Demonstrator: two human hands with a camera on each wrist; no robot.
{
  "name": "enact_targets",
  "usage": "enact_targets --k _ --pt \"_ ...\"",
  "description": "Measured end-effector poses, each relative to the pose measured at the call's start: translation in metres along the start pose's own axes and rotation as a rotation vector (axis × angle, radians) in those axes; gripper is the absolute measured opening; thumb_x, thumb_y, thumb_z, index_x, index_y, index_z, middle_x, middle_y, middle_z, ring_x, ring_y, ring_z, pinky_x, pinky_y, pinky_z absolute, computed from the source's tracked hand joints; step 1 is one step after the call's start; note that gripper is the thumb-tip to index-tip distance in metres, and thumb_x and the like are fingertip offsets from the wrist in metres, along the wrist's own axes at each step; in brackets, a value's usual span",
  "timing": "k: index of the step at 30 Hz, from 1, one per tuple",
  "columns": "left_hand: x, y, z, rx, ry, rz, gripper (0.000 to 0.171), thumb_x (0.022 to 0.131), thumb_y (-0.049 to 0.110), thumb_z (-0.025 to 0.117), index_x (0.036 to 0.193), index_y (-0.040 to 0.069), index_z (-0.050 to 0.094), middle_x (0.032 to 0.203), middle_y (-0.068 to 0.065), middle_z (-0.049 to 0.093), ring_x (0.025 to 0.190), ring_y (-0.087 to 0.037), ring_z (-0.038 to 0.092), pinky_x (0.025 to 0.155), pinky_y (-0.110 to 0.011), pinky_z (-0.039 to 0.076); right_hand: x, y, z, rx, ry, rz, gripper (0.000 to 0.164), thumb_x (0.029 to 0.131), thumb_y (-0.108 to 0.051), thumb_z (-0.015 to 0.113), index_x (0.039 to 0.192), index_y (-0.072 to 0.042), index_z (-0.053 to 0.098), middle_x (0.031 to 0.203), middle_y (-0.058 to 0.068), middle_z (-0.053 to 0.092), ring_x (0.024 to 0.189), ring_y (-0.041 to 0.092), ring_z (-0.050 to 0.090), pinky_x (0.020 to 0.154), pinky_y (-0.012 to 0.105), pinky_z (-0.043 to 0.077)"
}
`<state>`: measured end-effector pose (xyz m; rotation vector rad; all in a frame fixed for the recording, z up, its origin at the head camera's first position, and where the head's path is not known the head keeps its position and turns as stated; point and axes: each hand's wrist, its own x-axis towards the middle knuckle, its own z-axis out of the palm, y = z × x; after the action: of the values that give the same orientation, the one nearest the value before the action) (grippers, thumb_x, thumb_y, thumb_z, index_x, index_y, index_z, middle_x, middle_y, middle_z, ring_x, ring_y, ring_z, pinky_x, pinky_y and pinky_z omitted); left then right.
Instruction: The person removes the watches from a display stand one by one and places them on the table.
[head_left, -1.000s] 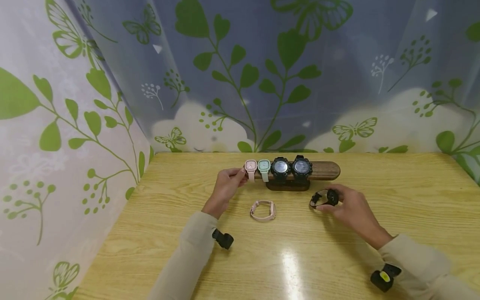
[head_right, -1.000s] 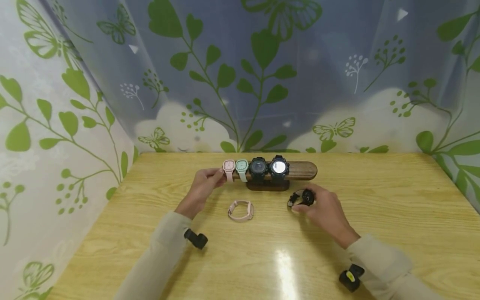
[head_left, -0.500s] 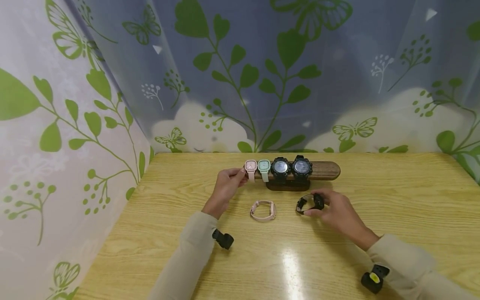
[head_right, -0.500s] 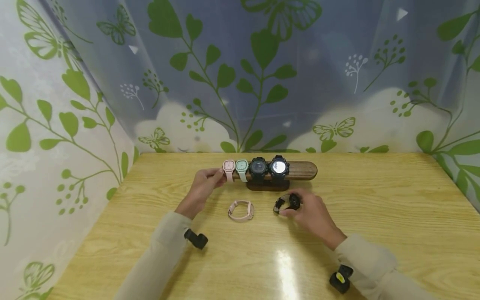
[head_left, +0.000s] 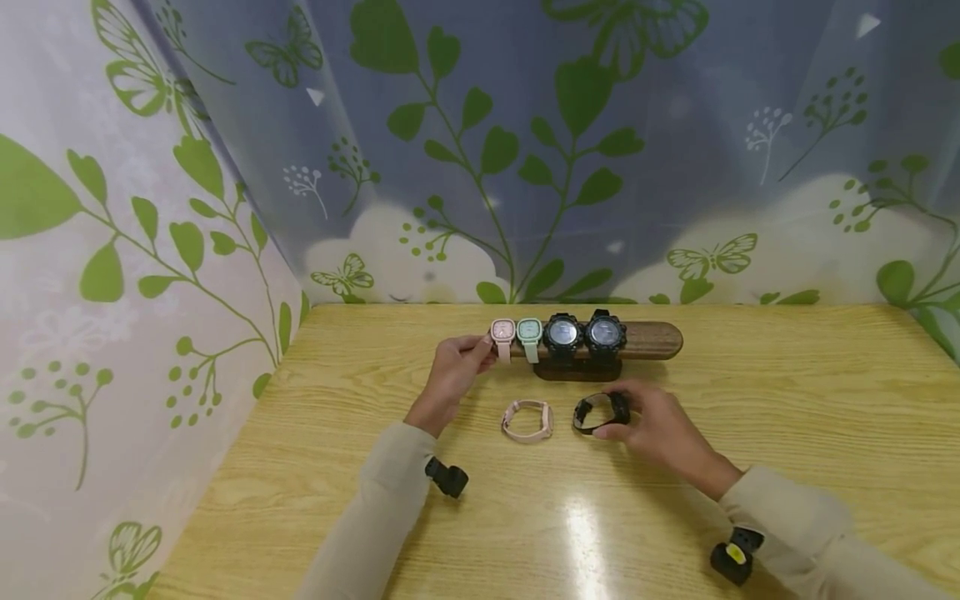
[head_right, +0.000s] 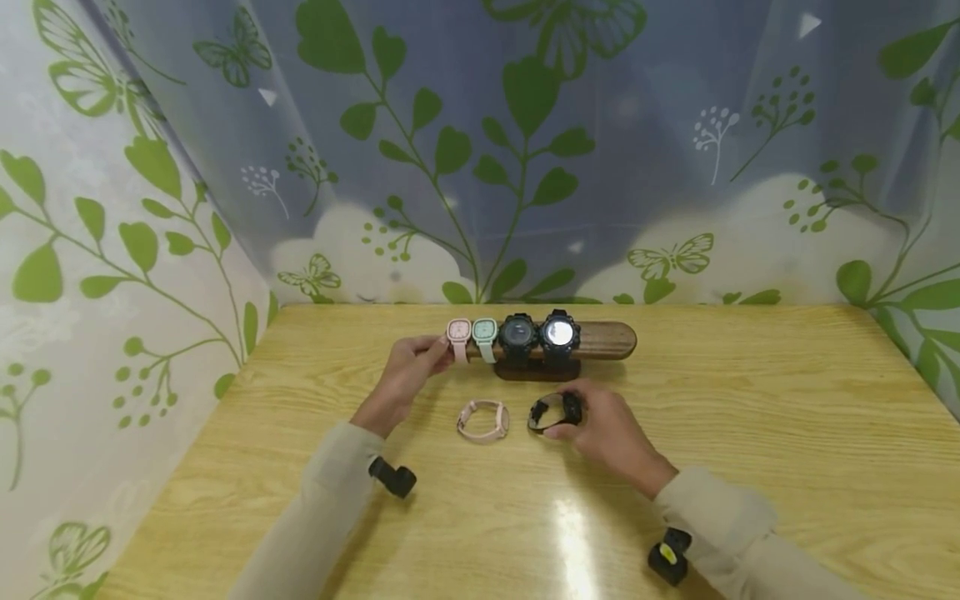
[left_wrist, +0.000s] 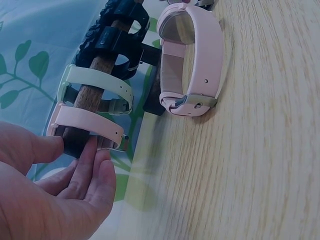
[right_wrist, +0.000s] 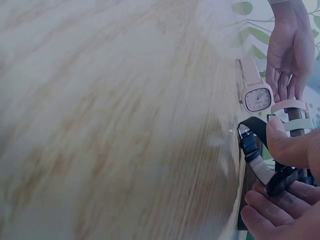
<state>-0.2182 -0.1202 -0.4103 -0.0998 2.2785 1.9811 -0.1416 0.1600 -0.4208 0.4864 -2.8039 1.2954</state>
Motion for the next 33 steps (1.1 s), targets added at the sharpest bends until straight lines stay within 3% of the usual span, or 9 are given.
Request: enact_targets --k 10,18,33 --pt "0.001 0.001 0.0 -0.02 0.007 -0.017 0.032 0.107 0.018 0.055 0.124 -0.007 0.066 0.106 -0.016 0.069 0.107 -0.031 0.066 0.1 -0.045 0.053 0.002 -0.002 0.006 -0.059 -0.012 -0.043 0.054 0.081 -0.014 0.087 0.126 0.006 0.065 0.124 0.026 0.066 0.111 0.046 0.064 0.092 0.057 0.054" --pt "0.002 0.001 0.0 -0.018 0.007 -0.016 0.031 0.107 0.017 0.055 0.123 -0.007 0.066 0.106 -0.016 0.068 0.108 -0.033 0.066 0.101 -0.045 0.053 0.003 -0.003 0.009 -0.094 -0.029 -0.035 0.053 0.08 -0.018 0.088 0.125 0.003 0.068 0.122 0.02 0.069 0.113 0.04 0.064 0.092 0.056 0.053" --pt "0.001 0.002 0.001 -0.021 -0.001 -0.028 0.032 0.107 0.017 0.055 0.126 -0.007 0.065 0.108 -0.017 0.068 0.113 -0.036 0.064 0.102 -0.045 0.052 0.003 -0.001 0.014 -0.122 -0.061 -0.024 0.058 0.078 -0.021 0.09 0.125 0.004 0.068 0.123 0.02 0.069 0.115 0.041 0.063 0.097 0.056 0.051"
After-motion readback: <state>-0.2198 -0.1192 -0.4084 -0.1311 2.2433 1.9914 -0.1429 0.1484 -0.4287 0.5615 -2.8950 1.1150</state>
